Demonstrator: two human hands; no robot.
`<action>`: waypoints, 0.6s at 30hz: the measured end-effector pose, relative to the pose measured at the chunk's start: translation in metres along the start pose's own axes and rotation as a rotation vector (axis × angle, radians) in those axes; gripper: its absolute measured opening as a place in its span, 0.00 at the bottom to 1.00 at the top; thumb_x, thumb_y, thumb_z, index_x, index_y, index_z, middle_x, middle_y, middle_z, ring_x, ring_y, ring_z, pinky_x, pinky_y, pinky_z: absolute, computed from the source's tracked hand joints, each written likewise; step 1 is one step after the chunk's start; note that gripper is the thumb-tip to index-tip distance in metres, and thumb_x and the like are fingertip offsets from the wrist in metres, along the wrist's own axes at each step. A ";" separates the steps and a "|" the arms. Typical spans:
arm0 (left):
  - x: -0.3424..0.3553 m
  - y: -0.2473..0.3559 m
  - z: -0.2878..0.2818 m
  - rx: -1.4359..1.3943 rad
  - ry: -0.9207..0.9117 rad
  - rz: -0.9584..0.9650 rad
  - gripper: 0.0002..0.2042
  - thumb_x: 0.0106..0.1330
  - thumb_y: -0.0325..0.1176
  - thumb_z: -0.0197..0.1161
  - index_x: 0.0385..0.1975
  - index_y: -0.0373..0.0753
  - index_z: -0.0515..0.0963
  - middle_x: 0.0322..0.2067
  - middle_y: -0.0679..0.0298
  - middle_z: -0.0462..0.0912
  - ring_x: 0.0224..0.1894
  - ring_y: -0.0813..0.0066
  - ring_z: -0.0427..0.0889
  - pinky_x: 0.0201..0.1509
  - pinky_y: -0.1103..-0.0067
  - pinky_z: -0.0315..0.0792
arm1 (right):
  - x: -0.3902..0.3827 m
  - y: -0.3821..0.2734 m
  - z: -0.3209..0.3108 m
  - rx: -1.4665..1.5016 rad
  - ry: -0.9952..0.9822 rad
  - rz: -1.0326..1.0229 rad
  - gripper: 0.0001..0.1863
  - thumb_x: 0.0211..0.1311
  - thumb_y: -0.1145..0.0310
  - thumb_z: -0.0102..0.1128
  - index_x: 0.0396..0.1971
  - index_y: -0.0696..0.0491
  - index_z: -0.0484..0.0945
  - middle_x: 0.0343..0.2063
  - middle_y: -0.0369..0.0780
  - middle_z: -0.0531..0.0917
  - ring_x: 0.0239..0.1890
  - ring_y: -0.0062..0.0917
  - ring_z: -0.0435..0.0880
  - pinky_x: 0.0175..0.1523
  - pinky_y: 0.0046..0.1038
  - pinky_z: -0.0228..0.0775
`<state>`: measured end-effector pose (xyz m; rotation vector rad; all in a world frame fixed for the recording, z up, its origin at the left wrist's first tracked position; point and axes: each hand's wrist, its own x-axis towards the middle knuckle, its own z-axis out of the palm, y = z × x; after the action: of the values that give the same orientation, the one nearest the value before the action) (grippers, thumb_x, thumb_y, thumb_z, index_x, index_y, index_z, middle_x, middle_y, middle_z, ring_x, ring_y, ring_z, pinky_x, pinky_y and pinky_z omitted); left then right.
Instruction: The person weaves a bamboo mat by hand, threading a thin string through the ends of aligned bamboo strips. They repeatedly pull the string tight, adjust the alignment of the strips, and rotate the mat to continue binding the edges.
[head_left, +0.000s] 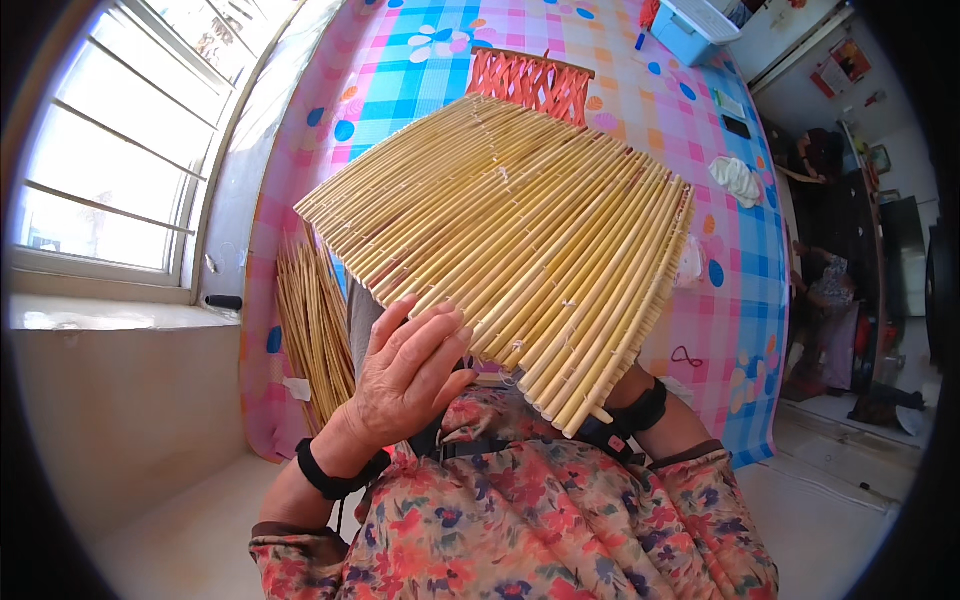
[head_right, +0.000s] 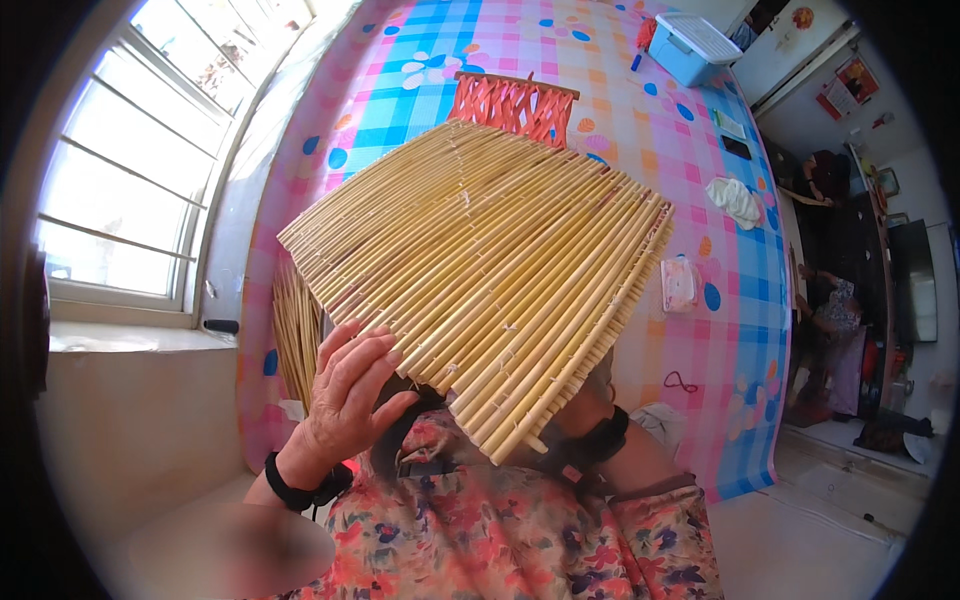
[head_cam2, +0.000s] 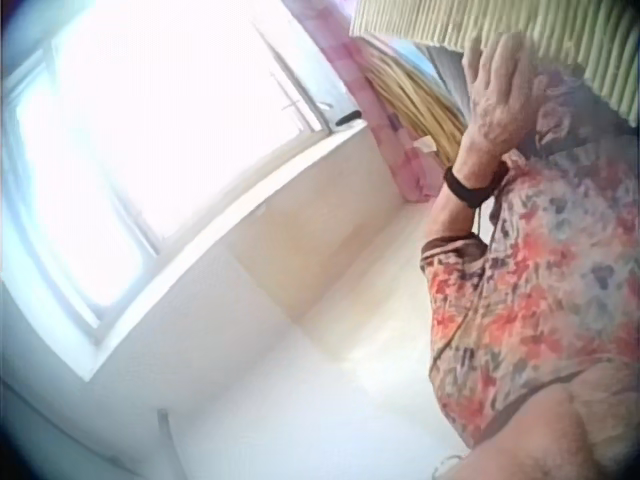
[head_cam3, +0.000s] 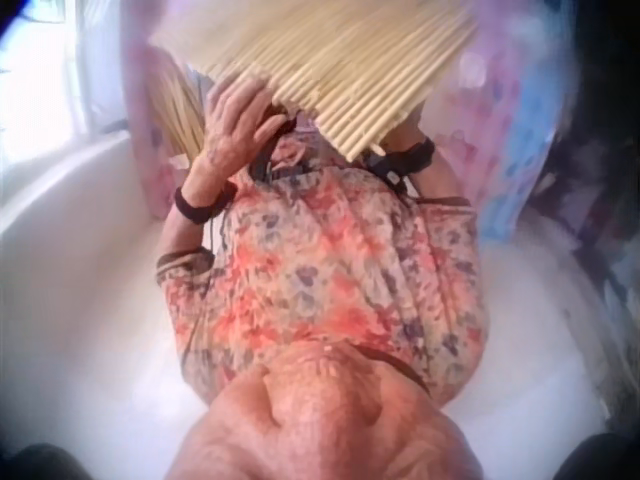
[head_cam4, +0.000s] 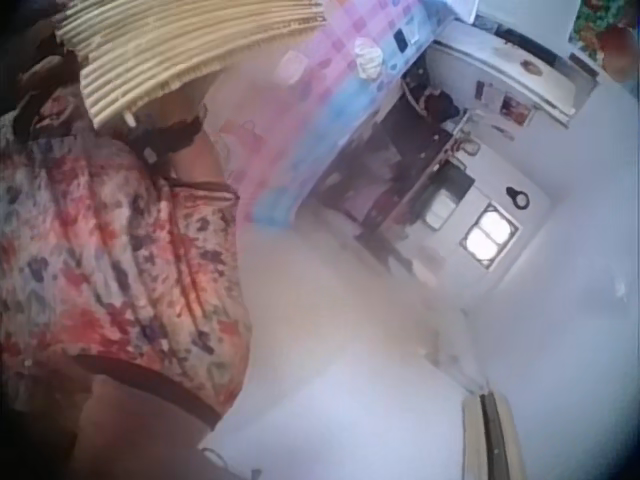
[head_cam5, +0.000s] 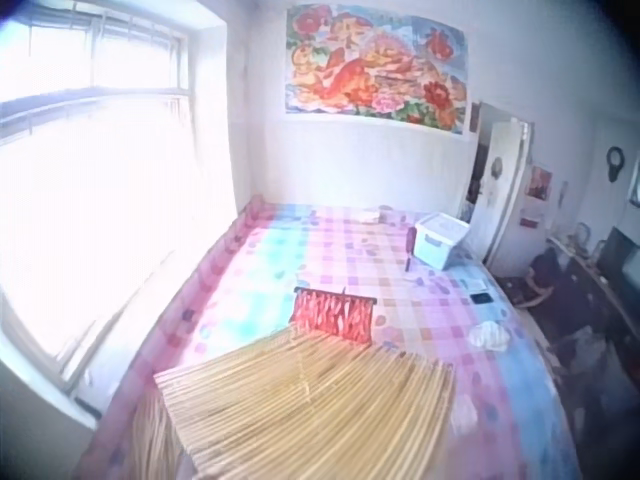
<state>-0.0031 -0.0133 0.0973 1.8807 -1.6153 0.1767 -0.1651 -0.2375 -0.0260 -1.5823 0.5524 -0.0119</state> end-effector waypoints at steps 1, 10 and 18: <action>0.000 -0.001 0.004 0.000 0.000 0.047 0.18 0.56 0.29 0.69 0.48 0.35 0.80 0.52 0.57 0.77 0.58 0.60 0.78 0.68 0.57 0.64 | 0.001 0.003 0.000 -0.010 -0.006 0.008 0.24 0.71 0.61 0.54 0.60 0.59 0.68 0.49 0.43 0.79 0.47 0.27 0.81 0.49 0.29 0.78; 0.024 -0.006 0.021 -0.037 -0.008 0.204 0.12 0.61 0.26 0.60 0.44 0.32 0.80 0.49 0.54 0.80 0.58 0.57 0.79 0.66 0.57 0.67 | -0.002 0.013 -0.004 -0.047 -0.034 0.045 0.22 0.70 0.65 0.56 0.59 0.59 0.69 0.47 0.42 0.80 0.46 0.25 0.81 0.48 0.28 0.78; 0.055 -0.004 0.028 -0.093 0.141 0.346 0.10 0.60 0.27 0.61 0.40 0.32 0.80 0.42 0.54 0.82 0.48 0.59 0.83 0.51 0.66 0.79 | 0.002 -0.005 -0.020 -0.083 -0.014 -0.040 0.21 0.69 0.68 0.58 0.58 0.58 0.70 0.45 0.41 0.81 0.45 0.24 0.82 0.48 0.27 0.78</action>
<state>0.0049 -0.0748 0.1009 1.4745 -1.8055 0.3655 -0.1685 -0.2566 -0.0194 -1.6731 0.5158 -0.0080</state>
